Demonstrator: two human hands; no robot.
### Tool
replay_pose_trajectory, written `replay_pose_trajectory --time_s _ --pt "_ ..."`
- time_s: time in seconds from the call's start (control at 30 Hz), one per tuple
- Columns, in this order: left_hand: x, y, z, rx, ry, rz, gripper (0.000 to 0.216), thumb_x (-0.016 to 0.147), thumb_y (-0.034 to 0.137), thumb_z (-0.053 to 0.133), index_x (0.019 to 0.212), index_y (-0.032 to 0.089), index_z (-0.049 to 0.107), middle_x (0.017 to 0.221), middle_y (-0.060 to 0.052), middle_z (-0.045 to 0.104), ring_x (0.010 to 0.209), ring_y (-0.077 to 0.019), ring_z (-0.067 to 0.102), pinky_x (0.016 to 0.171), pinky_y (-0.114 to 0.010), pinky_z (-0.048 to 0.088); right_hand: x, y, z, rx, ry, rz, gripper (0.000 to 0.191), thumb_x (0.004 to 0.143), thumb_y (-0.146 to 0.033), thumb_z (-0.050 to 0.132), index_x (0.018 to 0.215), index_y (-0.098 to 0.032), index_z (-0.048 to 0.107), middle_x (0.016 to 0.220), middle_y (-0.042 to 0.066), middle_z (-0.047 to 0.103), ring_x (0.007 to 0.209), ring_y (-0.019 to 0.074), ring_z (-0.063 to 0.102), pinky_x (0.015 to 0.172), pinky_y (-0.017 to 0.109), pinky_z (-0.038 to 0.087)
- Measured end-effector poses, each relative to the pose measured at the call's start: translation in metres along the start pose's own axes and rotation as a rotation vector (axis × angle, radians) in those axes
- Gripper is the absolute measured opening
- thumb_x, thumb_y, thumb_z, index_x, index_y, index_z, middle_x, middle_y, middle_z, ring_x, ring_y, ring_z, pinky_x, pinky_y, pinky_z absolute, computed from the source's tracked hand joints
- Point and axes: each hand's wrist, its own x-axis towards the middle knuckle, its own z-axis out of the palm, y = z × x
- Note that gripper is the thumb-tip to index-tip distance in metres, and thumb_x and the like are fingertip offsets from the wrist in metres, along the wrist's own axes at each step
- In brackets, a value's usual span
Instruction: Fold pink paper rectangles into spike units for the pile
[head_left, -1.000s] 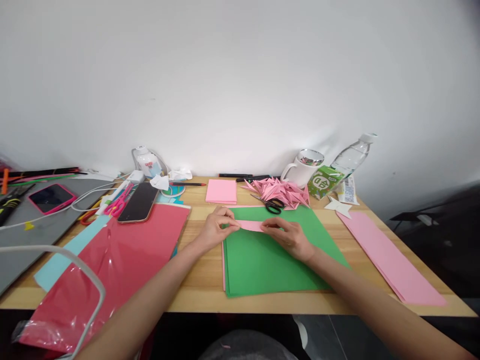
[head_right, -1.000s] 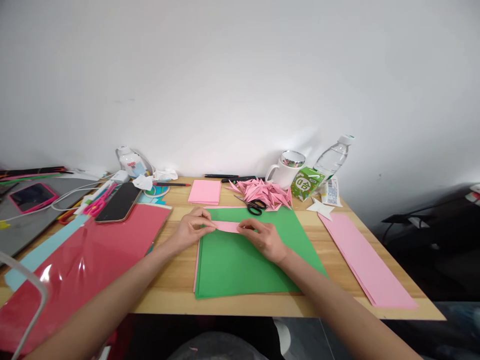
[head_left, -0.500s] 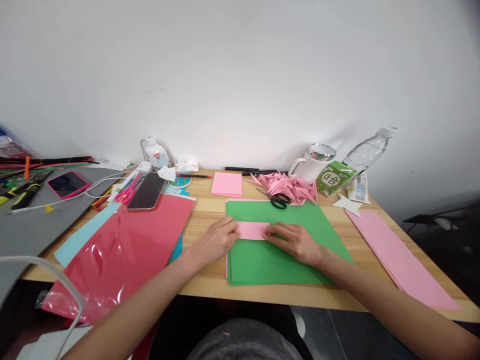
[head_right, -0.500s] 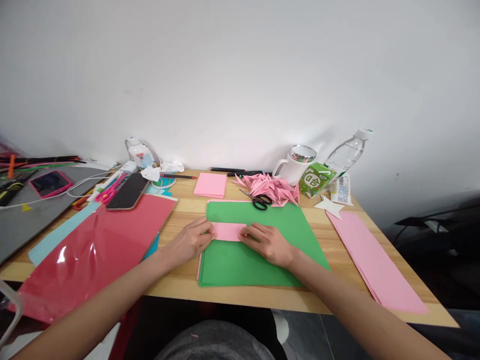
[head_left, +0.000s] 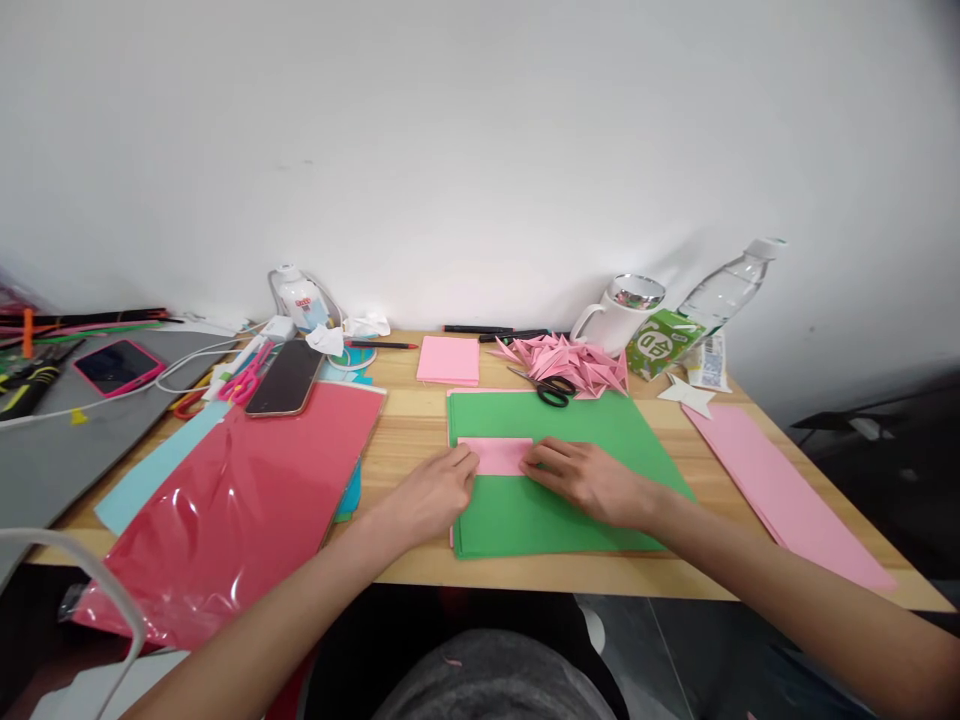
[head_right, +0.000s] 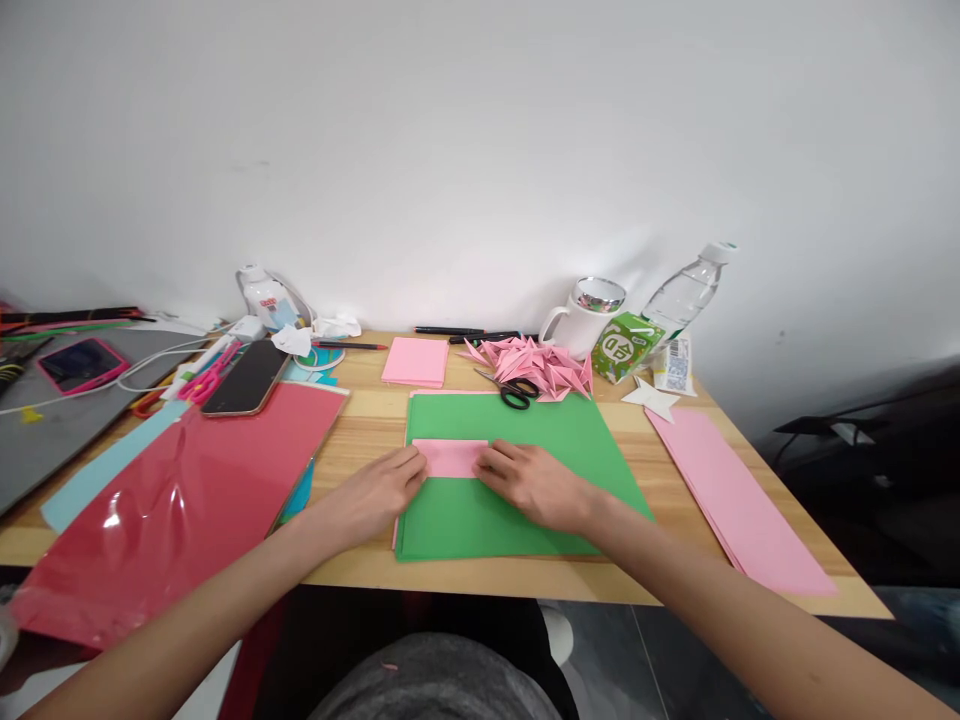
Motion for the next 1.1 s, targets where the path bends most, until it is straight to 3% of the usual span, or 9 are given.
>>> replay_pose_trajectory --time_s 0.23,0.33,0.43,0.53,0.63,0.73,0.9,1.1 --pt "0.009 0.015 -0.004 0.011 -0.061 -0.107 0.004 0.076 0.007 0.057 0.08 0.01 0.058 0.085 -0.009 0.055 0.084 -0.0231 0.052 0.072 -0.032 0.046 -0.011 -0.001 0.017 0.537 0.257 0.392 0.021 0.089 -0.019 0.046 0.106 -0.019 0.059 0.101 0.008 0.066 0.097 0.018 0.06 0.084 0.035 0.051" --pt "0.013 0.017 0.001 0.022 -0.05 -0.142 0.006 0.079 0.006 0.053 0.079 0.01 0.057 0.083 -0.009 0.056 0.081 -0.0222 0.053 0.069 -0.032 0.046 -0.009 0.001 0.018 0.686 0.272 0.534 0.02 0.087 -0.023 0.05 0.105 -0.019 0.058 0.102 0.008 0.067 0.094 0.0177 0.063 0.085 0.036 0.052" --pt "0.016 0.019 0.008 0.077 0.028 -0.145 0.015 0.083 0.004 0.045 0.088 0.009 0.058 0.083 -0.01 0.057 0.078 -0.0215 0.053 0.067 -0.032 0.046 -0.004 0.004 0.016 0.731 0.256 0.574 0.022 0.085 -0.025 0.053 0.105 -0.018 0.058 0.098 0.007 0.068 0.087 0.0171 0.064 0.082 0.035 0.053" --pt "0.019 0.023 0.014 0.115 0.101 -0.151 0.018 0.083 0.004 0.045 0.093 0.007 0.06 0.086 -0.01 0.057 0.078 -0.0214 0.053 0.067 -0.033 0.046 0.002 0.005 0.017 0.654 0.246 0.536 0.024 0.084 -0.025 0.055 0.107 -0.018 0.059 0.094 0.006 0.068 0.083 0.0167 0.064 0.076 0.032 0.054" --pt "0.023 0.031 0.017 0.133 0.152 -0.181 0.017 0.085 0.009 0.046 0.086 0.007 0.063 0.082 -0.011 0.057 0.077 -0.0225 0.054 0.065 -0.034 0.045 0.012 -0.005 0.02 0.38 0.251 0.478 0.017 0.087 -0.021 0.052 0.096 -0.017 0.065 0.091 0.009 0.064 0.082 0.0179 0.062 0.072 0.032 0.053" --pt "0.027 0.043 0.02 0.136 0.18 -0.222 0.024 0.088 0.019 0.047 0.079 0.007 0.066 0.076 -0.011 0.057 0.08 -0.0248 0.055 0.068 -0.037 0.045 0.024 -0.021 0.023 0.126 0.252 0.486 0.022 0.088 -0.012 0.043 0.087 -0.015 0.065 0.091 0.012 0.06 0.083 0.0205 0.058 0.068 0.034 0.053" --pt "0.027 0.052 0.027 0.09 0.201 -0.296 0.027 0.084 0.028 0.057 0.09 0.004 0.069 0.103 -0.019 0.06 0.099 -0.0297 0.055 0.084 -0.043 0.046 0.039 -0.036 0.032 0.123 0.257 0.402 0.038 0.084 -0.005 0.044 0.12 -0.011 0.05 0.116 0.016 0.054 0.103 0.0225 0.052 0.083 0.037 0.052" --pt "0.023 0.052 0.039 -0.054 0.248 -0.41 0.048 0.083 0.029 0.058 0.119 -0.002 0.052 0.126 -0.027 0.05 0.122 -0.034 0.045 0.096 -0.044 0.045 0.042 -0.036 0.038 0.02 0.153 0.366 0.047 0.083 -0.011 0.047 0.129 -0.008 0.043 0.131 0.019 0.049 0.101 0.0256 0.051 0.084 0.042 0.053"
